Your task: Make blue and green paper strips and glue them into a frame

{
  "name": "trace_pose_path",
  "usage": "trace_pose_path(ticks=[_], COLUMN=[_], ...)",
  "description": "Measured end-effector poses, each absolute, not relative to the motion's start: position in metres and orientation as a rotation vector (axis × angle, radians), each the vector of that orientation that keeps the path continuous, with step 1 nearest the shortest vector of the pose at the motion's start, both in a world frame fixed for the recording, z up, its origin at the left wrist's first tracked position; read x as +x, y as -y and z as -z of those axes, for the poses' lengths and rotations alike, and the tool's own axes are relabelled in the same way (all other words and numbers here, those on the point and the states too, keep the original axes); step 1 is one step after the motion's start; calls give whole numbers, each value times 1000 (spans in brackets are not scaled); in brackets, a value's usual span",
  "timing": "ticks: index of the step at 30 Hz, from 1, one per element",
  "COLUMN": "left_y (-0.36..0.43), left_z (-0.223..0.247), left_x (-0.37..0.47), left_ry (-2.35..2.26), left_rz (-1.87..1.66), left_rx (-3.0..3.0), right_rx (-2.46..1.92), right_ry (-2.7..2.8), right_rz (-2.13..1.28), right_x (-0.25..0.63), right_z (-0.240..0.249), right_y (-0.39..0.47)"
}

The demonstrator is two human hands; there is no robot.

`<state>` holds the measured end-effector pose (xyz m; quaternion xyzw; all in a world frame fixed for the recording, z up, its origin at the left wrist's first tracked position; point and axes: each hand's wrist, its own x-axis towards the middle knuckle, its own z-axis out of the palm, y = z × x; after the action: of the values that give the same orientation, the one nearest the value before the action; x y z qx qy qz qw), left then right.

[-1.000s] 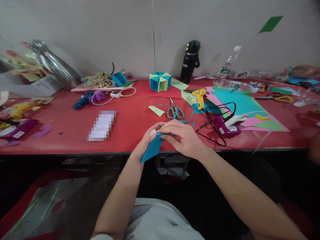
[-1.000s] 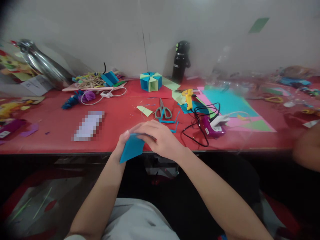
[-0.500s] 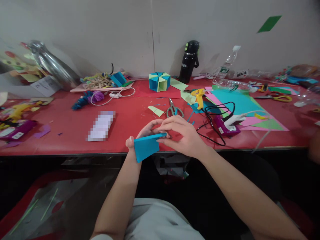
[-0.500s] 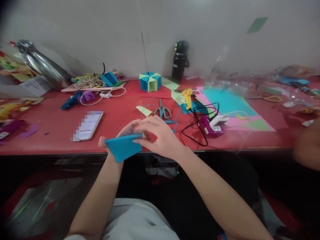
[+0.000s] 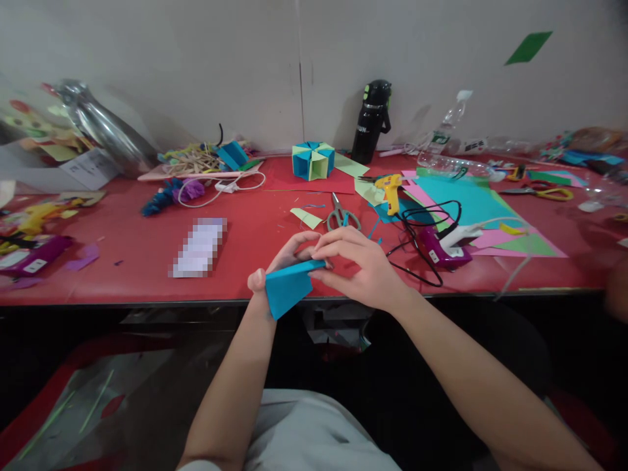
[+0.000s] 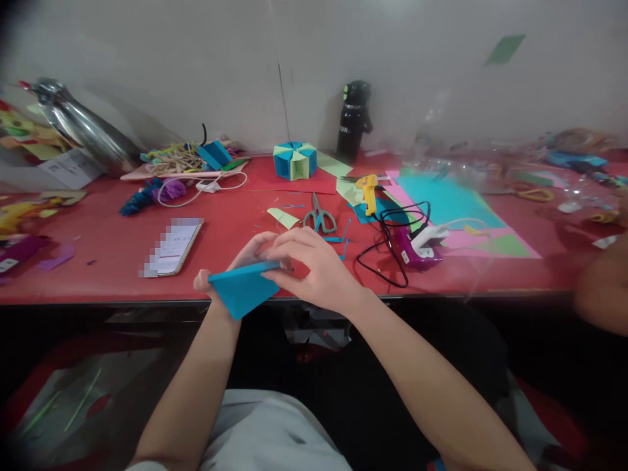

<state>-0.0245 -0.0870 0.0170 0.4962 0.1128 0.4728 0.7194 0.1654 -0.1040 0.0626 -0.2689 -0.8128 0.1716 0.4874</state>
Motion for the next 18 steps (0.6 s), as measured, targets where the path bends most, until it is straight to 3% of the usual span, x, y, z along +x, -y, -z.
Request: trace_pose_path(ticks=[18], left_y=[94], left_z=[-24], left_x=[-21], left_ry=[-408], left_rz=[-1005], left_rx=[1211], right_rx=[-627], right_ry=[2136], right_rz=[-393], right_x=[166], right_z=[-59], right_y=[105])
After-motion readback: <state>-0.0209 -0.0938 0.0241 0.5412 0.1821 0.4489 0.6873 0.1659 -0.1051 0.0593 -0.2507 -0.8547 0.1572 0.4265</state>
